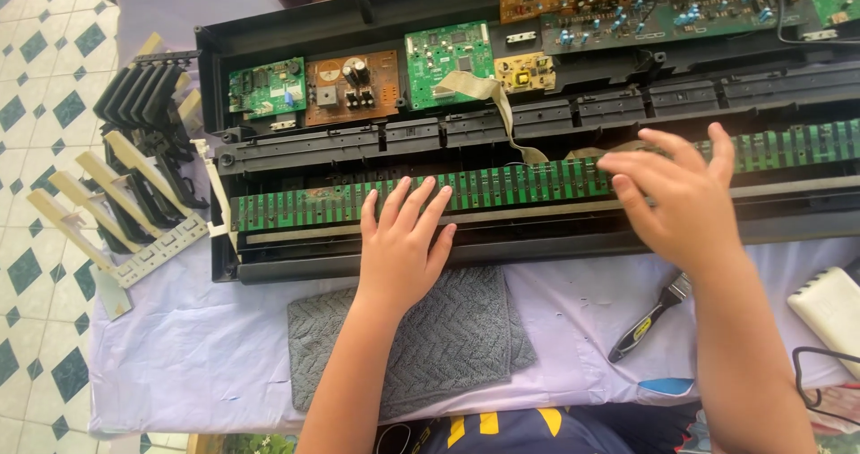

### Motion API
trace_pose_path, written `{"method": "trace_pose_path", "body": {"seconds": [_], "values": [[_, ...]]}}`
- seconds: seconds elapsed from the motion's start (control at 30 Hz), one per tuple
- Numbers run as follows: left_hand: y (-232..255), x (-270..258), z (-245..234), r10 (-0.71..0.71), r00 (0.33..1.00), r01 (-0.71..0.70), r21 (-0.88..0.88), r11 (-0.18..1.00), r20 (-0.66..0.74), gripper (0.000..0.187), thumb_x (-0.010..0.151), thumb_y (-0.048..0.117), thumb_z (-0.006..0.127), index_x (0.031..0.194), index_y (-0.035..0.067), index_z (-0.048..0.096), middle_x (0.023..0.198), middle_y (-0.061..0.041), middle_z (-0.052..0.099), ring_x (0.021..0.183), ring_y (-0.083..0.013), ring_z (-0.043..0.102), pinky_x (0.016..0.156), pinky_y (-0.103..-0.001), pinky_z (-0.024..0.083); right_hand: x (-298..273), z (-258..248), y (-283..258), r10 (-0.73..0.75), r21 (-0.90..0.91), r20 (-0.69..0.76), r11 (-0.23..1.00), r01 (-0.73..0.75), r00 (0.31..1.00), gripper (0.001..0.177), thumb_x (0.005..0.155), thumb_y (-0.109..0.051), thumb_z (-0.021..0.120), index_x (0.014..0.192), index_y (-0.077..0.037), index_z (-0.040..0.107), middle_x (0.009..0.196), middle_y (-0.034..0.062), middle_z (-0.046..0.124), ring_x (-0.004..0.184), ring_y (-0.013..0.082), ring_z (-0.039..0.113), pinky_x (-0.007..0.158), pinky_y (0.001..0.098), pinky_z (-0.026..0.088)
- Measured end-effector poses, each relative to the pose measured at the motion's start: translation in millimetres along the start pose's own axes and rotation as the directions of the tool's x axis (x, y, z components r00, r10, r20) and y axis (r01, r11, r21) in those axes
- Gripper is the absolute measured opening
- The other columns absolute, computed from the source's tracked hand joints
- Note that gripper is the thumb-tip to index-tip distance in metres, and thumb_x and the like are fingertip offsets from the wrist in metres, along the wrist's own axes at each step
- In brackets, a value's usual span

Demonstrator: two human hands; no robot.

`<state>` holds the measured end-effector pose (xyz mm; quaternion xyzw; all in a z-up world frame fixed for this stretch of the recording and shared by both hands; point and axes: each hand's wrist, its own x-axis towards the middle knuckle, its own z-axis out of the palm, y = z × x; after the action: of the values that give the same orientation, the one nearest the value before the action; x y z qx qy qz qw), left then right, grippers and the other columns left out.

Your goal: The person uses multimeter probes to test a green circuit board, then sets the board aside. They use a brush to clean the interior of a disassembled electronic device, then place the circuit board back into the device's housing.

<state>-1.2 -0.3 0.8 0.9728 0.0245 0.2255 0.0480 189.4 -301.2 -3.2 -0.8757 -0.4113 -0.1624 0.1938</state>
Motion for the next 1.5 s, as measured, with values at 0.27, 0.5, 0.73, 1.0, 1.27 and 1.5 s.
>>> {"method": "trace_pose_path", "body": {"seconds": [0.27,0.5,0.73,1.0,1.27,1.5], "values": [[-1,1,0,0.003,1.0,-0.003,-0.017,1.0,0.005,0.039,0.102,0.035,0.057,0.138,0.019,0.064,0.142,-0.003,0.063,0.136,-0.0303,0.055,0.116,-0.058,0.029,-9,-42,36,0.194,0.097,0.151,0.973,-0.21,0.969,0.048,0.091,-0.045,0.071,0.132,-0.019,0.071,0.146,0.0014,0.066,0.149,0.0319,0.047,0.123,0.0696,0.01],[-2,0,1,0.004,1.0,-0.003,-0.016,1.0,0.013,0.04,0.102,0.034,0.056,0.14,0.02,0.063,0.144,-0.002,0.062,0.137,-0.0294,0.053,0.117,-0.056,0.027,-17,-32,56,0.204,-0.036,0.13,0.979,-0.201,0.97,0.052,0.089,-0.043,0.076,0.137,-0.024,0.071,0.133,0.0016,0.071,0.136,0.0287,0.055,0.12,0.055,0.025],[-3,0,1,0.001,1.0,-0.001,-0.012,1.0,0.011,0.04,0.102,0.032,0.057,0.139,0.021,0.063,0.144,-0.001,0.062,0.137,-0.0285,0.054,0.118,-0.056,0.026,-17,-32,59,0.185,-0.046,0.123,0.982,-0.181,0.975,0.048,0.087,-0.046,0.078,0.13,-0.027,0.075,0.127,-0.0017,0.074,0.128,0.0253,0.059,0.118,0.0518,0.028],[-3,1,-1,0.001,1.0,-0.001,-0.015,1.0,0.028,0.041,0.103,0.033,0.055,0.14,0.02,0.063,0.144,-0.001,0.061,0.137,-0.0292,0.053,0.118,-0.056,0.027,-17,-22,67,0.168,0.113,0.136,0.976,-0.184,0.976,0.051,0.083,-0.04,0.081,0.13,-0.023,0.075,0.123,0.0042,0.073,0.123,0.0263,0.058,0.122,0.0572,0.027],[-3,1,-2,0.0,0.999,0.0,-0.014,1.0,0.037,0.041,0.102,0.034,0.055,0.141,0.021,0.063,0.145,-0.001,0.061,0.137,-0.0291,0.053,0.117,-0.057,0.027,-20,-19,90,0.108,0.052,0.2,0.991,-0.12,0.974,0.045,0.09,-0.04,0.072,0.133,-0.029,0.073,0.131,-0.0064,0.071,0.131,0.0264,0.053,0.128,0.0627,0.014],[-3,0,0,-0.001,0.999,0.001,-0.019,1.0,0.036,0.041,0.103,0.034,0.055,0.141,0.021,0.062,0.145,-0.001,0.06,0.138,-0.0288,0.052,0.118,-0.057,0.026,-12,-20,91,0.12,0.154,0.239,0.975,-0.159,0.964,0.044,0.086,-0.038,0.076,0.128,-0.028,0.075,0.129,-0.0047,0.072,0.129,0.0208,0.055,0.125,0.06,0.017]]}}
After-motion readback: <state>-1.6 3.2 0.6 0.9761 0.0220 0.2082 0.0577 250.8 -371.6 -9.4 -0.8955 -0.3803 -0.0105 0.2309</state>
